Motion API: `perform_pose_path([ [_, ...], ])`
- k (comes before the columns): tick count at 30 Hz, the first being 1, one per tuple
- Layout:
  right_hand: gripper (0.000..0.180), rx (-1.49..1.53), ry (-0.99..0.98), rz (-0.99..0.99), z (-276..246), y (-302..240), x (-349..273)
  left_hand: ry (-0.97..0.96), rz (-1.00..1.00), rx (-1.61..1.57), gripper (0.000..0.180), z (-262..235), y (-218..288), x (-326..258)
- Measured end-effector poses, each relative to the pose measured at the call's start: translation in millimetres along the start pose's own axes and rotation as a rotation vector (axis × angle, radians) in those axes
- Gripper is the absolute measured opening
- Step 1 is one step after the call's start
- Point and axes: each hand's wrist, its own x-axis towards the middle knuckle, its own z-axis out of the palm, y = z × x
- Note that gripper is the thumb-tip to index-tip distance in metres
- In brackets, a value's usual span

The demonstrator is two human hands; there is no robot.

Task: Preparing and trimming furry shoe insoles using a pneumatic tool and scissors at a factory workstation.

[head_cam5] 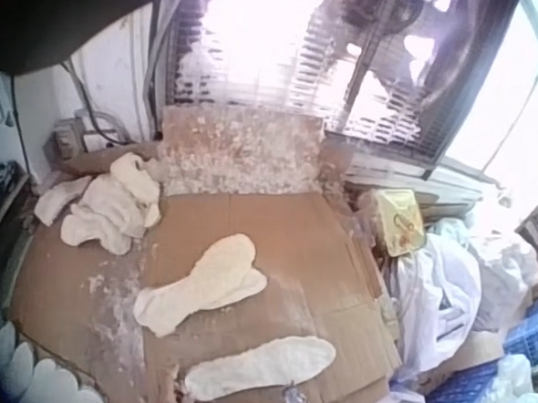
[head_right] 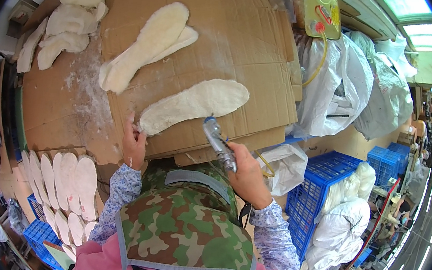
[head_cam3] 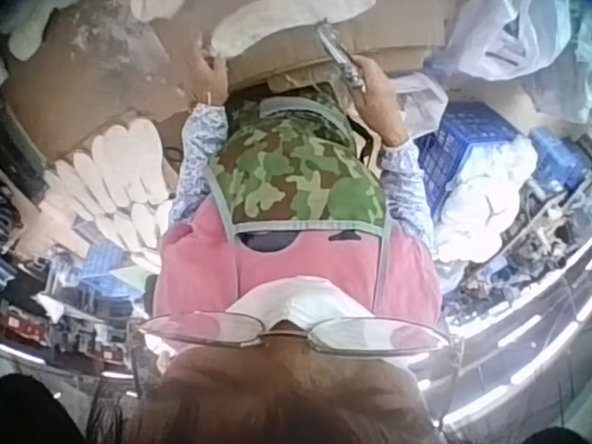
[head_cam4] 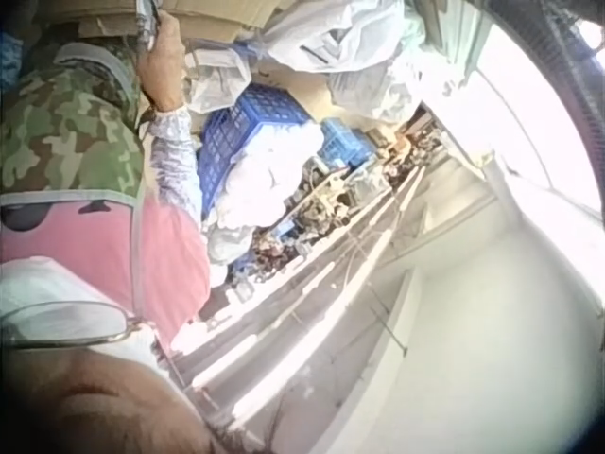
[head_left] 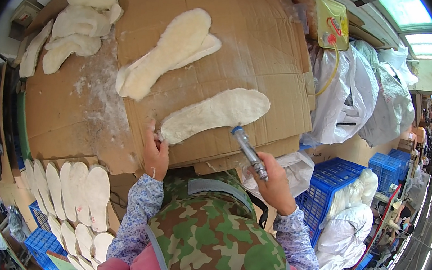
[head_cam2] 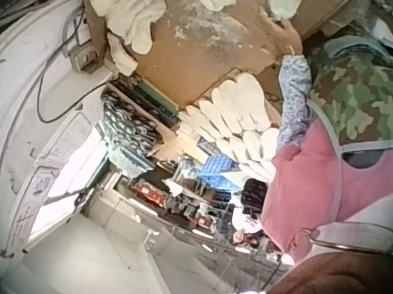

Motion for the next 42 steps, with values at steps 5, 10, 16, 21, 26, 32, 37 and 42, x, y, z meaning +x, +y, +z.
perform_pose_path([
  [5, 0.027, 0.016, 0.017, 0.226, -29, 14, 3, -0.053, -0.040, 0.019, 0.052, -3, 9, 1],
  [10, 0.034, -0.008, 0.200, 0.081, -45, 48, 5, -0.073, -0.036, -0.195, 0.043, -3, 9, 1],
  [16, 0.060, -0.125, 0.347, -0.007, -68, 93, 64, -0.139, 0.037, -0.551, 0.041, 3, 81, -16],
  [21, 0.065, -0.224, 0.392, 0.071, -44, 160, 128, -0.166, 0.058, -0.580, 0.046, 6, 153, -45],
  [26, 0.059, -0.533, 0.332, -0.069, -25, 105, 124, -0.081, -0.001, -0.746, 0.051, -22, 189, -83],
  [32, 0.050, 0.578, -0.370, 0.146, 55, 41, 96, 0.104, 0.076, -0.810, 0.055, -66, 195, -136],
  [37, 0.053, 0.784, -0.805, 0.338, 145, -4, 61, 0.373, 0.082, -0.807, 0.059, -116, 176, -199],
  [42, 0.024, 1.114, -0.836, 0.442, 233, -56, 12, 0.583, 0.152, -0.861, 0.055, -179, 120, -283],
])
